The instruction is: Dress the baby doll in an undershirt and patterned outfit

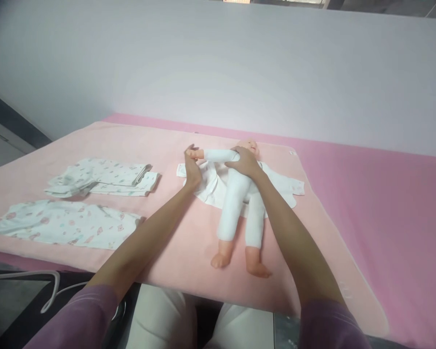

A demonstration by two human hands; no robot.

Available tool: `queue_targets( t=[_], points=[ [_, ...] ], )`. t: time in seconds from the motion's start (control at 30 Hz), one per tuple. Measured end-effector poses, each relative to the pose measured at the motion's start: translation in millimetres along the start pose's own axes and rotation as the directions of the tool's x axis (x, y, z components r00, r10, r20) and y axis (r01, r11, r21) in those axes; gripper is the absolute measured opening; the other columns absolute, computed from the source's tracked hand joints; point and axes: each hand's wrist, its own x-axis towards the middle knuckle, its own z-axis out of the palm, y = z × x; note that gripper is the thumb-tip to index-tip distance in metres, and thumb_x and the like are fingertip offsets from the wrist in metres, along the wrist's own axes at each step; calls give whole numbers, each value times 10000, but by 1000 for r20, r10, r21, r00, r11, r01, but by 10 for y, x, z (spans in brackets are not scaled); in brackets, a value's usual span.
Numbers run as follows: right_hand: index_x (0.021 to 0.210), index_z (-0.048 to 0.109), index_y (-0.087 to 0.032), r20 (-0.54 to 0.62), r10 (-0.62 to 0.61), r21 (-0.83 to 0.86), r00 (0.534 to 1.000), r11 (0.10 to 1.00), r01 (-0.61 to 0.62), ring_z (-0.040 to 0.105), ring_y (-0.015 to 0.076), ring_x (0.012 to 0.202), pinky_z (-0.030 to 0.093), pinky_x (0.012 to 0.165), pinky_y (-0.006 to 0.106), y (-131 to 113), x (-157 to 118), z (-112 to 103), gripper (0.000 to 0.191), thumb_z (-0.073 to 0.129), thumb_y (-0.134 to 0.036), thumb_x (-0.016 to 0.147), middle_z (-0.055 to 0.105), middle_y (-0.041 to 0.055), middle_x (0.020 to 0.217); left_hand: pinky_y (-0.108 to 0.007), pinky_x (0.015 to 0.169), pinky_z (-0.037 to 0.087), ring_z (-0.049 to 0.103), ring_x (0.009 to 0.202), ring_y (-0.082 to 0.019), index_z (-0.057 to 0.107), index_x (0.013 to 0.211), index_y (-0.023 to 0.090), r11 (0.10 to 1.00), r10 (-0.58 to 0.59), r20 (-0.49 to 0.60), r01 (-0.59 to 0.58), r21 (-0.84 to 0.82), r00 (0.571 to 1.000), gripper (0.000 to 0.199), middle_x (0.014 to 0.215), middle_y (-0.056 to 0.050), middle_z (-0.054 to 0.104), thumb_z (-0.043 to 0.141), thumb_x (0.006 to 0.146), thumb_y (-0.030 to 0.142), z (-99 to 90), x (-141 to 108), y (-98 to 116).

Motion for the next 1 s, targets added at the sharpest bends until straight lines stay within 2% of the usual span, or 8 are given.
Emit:
queue_targets(
  t=[0.13, 0.23, 0.33, 0.43, 0.57, 0.73, 0.87, 1.0],
  points=[
    [1296, 723, -183, -96, -64, -35, 993, 998, 61, 674, 311, 1334, 500, 1204, 464, 86, -129, -18, 460, 760, -419, 903, 749, 143, 1426, -444, 1271, 476, 539, 1567, -256, 255, 1765, 249, 967, -242, -313, 200, -160, 918, 628, 1767, -176, 453, 291, 1142, 177, -153, 33, 56],
    [1299, 710, -180, -220, -52, -133, 974, 991, 23, 691, 314, 1276, 513, 1166, 474, 357, -410, -150, 377, 559, -412, 1044, 748, 177, 1389, -479, 1325, 398, 521, 1543, -279, 391, 1662, 216, 992, -120, -358, 96, -83, 926, 531, 1720, -173, 499, 324, 1136, 180, -319, 30, 209],
    [1322, 714, -181, -252, -68, -285, 965, 959, -7, 684, 334, 1267, 452, 1207, 513, 650, -728, -238, 394, 467, -377, 1086, 759, 179, 1366, -467, 1312, 390, 538, 1493, -290, 543, 1506, 213, 973, 230, -98, -228, 38, 968, 388, 1616, -157, 595, 416, 1142, 258, -377, -26, 523],
    [1385, 696, -189, -259, -81, -396, 962, 918, -30, 623, 360, 1341, 413, 1211, 529, 825, -944, -223, 419, 452, -329, 1074, 740, 177, 1397, -450, 1257, 438, 552, 1473, -302, 611, 1443, 194, 871, 458, 319, -490, 24, 830, 367, 1569, -159, 639, 488, 1129, 339, -202, -132, 942],
    [1433, 670, -177, -234, -90, -475, 968, 879, -33, 574, 378, 1346, 432, 1147, 507, 877, -1029, -177, 445, 448, -315, 1074, 685, 201, 1440, -496, 1281, 402, 522, 1531, -360, 663, 1453, 110, 786, 430, 610, -608, 109, 666, 496, 1581, -220, 641, 589, 1073, 419, 259, -226, 1442],
    [1372, 699, -180, -265, -79, -536, 961, 841, -79, 543, 397, 1326, 413, 1109, 506, 867, -1039, -194, 405, 489, -255, 1035, 677, 211, 1416, -525, 1287, 364, 558, 1492, -393, 754, 1438, 66, 709, 348, 692, -661, 247, 632, 525, 1512, -266, 692, 694, 979, 315, 753, -193, 1787],
    [1291, 735, -196, -323, -47, -536, 945, 832, -142, 533, 407, 1259, 387, 1066, 521, 873, -1048, -189, 363, 492, -218, 1023, 704, 219, 1339, -576, 1283, 333, 561, 1451, -411, 856, 1286, 111, 729, 346, 649, -630, 269, 677, 403, 1408, -265, 742, 752, 909, 211, 999, -206, 1852],
    [1301, 744, -205, -337, -44, -550, 940, 820, -158, 530, 400, 1238, 378, 1053, 523, 902, -1041, -203, 408, 485, -175, 987, 700, 208, 1322, -614, 1255, 329, 531, 1445, -422, 860, 1246, 128, 730, 385, 593, -627, 272, 707, 359, 1386, -265, 735, 734, 921, 208, 1041, -223, 1767]
  ],
)
